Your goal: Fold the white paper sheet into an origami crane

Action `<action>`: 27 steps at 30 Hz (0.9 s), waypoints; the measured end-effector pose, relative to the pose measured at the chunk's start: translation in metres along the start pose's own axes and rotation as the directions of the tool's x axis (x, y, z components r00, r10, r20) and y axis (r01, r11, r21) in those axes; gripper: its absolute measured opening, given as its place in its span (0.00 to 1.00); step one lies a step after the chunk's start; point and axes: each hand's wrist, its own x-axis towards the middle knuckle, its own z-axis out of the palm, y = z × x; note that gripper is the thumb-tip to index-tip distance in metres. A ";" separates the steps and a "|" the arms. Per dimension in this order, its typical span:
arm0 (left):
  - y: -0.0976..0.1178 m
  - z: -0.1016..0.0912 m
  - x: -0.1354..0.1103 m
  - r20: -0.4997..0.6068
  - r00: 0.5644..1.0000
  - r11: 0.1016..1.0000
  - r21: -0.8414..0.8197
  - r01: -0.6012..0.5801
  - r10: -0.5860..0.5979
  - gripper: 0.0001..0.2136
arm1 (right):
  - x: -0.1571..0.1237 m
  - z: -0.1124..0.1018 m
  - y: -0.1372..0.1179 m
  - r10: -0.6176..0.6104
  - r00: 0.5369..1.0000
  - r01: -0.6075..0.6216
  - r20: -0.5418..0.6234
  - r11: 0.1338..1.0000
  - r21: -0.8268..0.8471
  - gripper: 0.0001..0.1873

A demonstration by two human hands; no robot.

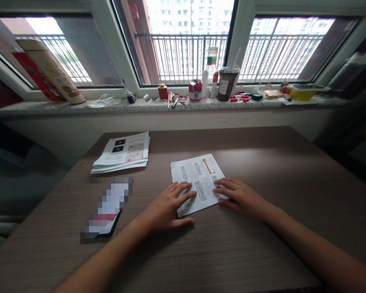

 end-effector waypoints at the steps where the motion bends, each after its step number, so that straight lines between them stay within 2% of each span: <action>1: -0.001 0.001 0.000 0.001 1.000 1.000 -0.006 0.005 -0.005 0.34 | 0.000 -0.001 0.000 -0.004 1.000 0.004 0.004 1.000 0.006 0.19; 9: -0.002 -0.003 0.003 0.032 0.999 0.998 -0.050 0.027 -0.026 0.21 | -0.005 -0.010 0.007 -0.014 0.997 0.008 0.071 0.996 0.087 0.29; 15: -0.008 -0.003 0.004 -0.009 1.000 0.996 -0.088 0.009 -0.010 0.17 | -0.007 -0.010 0.010 0.007 0.997 -0.019 0.074 0.987 0.157 0.24; 19: -0.006 -0.010 0.004 0.016 1.000 0.994 -0.106 0.011 -0.009 0.15 | -0.004 -0.011 0.014 -0.001 0.999 -0.010 0.049 0.974 0.228 0.14; 24: -0.003 -0.018 0.002 0.046 0.999 0.981 -0.192 0.006 0.003 0.27 | -0.003 -0.016 0.013 0.020 0.999 -0.030 0.035 0.948 0.317 0.11; 27: -0.006 -0.014 0.002 0.012 1.000 0.966 -0.257 -0.001 0.005 0.18 | -0.005 -0.016 0.013 0.087 0.996 -0.083 0.006 0.934 0.349 0.10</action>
